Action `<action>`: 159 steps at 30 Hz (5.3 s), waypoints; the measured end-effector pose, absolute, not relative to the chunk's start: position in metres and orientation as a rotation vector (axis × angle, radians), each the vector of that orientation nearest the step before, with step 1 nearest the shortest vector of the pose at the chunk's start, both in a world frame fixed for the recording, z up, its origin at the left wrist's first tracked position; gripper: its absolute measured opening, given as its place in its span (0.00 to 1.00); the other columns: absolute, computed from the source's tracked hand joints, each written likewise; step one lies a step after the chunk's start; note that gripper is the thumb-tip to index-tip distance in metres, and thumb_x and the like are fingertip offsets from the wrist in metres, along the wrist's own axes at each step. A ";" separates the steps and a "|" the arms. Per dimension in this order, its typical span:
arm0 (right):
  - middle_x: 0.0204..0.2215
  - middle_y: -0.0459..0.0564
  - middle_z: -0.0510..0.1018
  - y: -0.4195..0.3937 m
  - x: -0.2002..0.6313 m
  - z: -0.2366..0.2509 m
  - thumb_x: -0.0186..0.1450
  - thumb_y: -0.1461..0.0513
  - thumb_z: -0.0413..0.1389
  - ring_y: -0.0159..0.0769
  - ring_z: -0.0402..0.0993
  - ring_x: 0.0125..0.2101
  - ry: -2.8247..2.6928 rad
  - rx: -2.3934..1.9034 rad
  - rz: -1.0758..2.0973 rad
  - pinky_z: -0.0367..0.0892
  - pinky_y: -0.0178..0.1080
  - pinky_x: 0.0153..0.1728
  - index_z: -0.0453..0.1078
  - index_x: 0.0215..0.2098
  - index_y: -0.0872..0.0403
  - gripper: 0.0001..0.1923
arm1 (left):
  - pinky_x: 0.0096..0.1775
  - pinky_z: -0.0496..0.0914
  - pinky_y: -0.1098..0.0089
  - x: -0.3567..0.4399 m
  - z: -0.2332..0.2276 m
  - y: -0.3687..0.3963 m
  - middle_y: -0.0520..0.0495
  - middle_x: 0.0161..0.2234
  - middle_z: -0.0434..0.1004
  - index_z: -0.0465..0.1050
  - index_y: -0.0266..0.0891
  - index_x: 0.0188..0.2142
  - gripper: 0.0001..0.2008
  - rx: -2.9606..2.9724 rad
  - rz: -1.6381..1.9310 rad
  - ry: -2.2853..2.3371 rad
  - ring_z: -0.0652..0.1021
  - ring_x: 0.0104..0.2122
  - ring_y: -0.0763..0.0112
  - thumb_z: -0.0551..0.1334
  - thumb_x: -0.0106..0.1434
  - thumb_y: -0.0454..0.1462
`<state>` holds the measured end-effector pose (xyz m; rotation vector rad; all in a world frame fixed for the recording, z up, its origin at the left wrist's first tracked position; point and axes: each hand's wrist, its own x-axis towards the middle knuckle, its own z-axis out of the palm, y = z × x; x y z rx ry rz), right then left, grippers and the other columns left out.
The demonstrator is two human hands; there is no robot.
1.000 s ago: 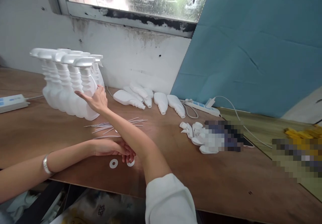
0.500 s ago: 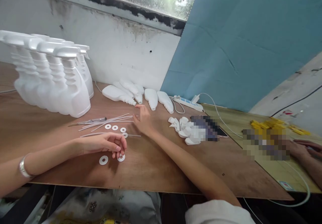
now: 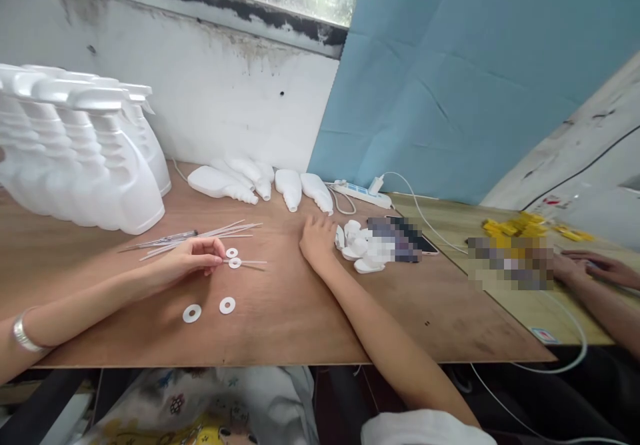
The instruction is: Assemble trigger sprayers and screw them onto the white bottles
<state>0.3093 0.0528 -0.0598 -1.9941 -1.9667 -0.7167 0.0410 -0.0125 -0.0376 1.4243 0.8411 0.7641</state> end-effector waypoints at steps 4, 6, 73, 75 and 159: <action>0.38 0.74 0.70 0.056 0.321 -0.061 0.55 0.70 0.48 0.56 0.66 0.42 -2.020 -2.106 -0.630 0.55 0.51 0.40 0.65 0.41 0.68 0.15 | 0.28 0.61 0.75 0.042 -0.039 -0.012 0.51 0.29 0.70 0.66 0.36 0.28 0.10 1.551 0.731 0.882 0.68 0.27 0.75 0.62 0.52 0.41; 0.37 0.71 0.71 0.056 0.323 -0.060 0.54 0.71 0.49 0.55 0.66 0.42 -2.119 -2.062 -0.608 0.56 0.49 0.39 0.66 0.39 0.66 0.15 | 0.29 0.61 0.74 0.042 -0.038 -0.012 0.50 0.30 0.71 0.66 0.36 0.29 0.10 1.596 0.737 0.907 0.70 0.29 0.73 0.61 0.52 0.41; 0.37 0.49 0.76 -0.006 0.228 -0.068 0.59 0.63 0.53 0.32 0.74 0.36 -2.135 -0.565 0.059 0.70 0.35 0.37 0.63 0.42 0.53 0.13 | 0.31 0.63 0.74 0.042 -0.034 -0.021 0.54 0.25 0.66 0.65 0.37 0.29 0.07 2.292 1.085 1.039 0.68 0.26 0.76 0.59 0.59 0.39; 0.37 0.49 0.77 -0.006 0.228 -0.067 0.59 0.62 0.53 0.32 0.74 0.36 -2.139 -0.560 0.060 0.70 0.35 0.37 0.63 0.42 0.53 0.13 | 0.31 0.63 0.73 0.042 -0.034 -0.021 0.52 0.26 0.65 0.65 0.37 0.28 0.07 2.343 1.083 0.995 0.68 0.27 0.76 0.57 0.60 0.38; 0.26 0.47 0.74 -0.009 0.232 -0.071 0.57 0.60 0.55 0.31 0.74 0.25 -2.181 -0.381 -0.090 0.68 0.31 0.24 0.56 0.37 0.53 0.13 | 0.35 0.60 0.69 0.032 -0.033 -0.019 0.47 0.39 0.74 0.70 0.39 0.30 0.09 3.051 0.878 0.701 0.72 0.36 0.70 0.57 0.61 0.42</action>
